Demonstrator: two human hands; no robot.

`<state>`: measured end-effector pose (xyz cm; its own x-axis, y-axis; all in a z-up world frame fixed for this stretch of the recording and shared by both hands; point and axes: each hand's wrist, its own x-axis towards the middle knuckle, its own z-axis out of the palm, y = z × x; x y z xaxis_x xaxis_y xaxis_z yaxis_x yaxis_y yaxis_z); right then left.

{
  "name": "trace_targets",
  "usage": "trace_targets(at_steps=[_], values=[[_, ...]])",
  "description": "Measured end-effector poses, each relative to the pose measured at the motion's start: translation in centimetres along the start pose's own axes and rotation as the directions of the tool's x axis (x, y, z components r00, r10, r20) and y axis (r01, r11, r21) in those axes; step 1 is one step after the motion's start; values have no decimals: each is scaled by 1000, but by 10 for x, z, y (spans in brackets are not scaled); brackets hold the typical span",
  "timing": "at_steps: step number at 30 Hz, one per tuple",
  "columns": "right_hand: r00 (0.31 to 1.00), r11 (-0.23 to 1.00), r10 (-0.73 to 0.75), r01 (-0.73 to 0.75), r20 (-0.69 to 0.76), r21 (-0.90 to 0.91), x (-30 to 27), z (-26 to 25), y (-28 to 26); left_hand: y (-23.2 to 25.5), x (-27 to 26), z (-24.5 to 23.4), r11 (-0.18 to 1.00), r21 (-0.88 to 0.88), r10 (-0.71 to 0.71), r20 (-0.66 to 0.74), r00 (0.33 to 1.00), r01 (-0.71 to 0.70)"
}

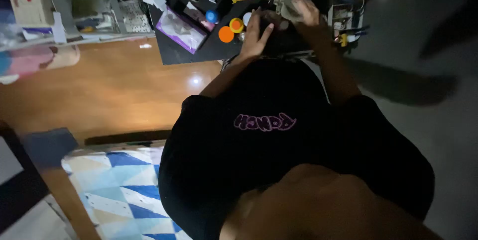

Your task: Organize and sort various small household items on a table and into storage.

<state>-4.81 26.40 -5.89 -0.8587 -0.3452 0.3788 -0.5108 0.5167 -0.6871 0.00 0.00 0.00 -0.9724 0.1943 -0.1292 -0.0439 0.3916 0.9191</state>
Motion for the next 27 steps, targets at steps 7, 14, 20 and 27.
trace_targets(at_steps=[7, 14, 20, 27], values=[[999, 996, -23, 26, -38, 83, 30, -19, -38, 5, -3, 20, 999, 27, -27, -137, 990, 31], [1000, 1000, -1, 1, 17, -17, 48, -68, -80, 26, -5, 10, 995, -25, 86, -174, 981, -92], [994, 990, -105, 104, -10, -100, 97, -153, -216, 62, -2, -25, 949, -76, 295, -137, 946, -307], [954, 949, -298, 298, 16, -100, 113, -121, -269, 51, -14, -76, 947, -173, 273, -14, 962, -271]])
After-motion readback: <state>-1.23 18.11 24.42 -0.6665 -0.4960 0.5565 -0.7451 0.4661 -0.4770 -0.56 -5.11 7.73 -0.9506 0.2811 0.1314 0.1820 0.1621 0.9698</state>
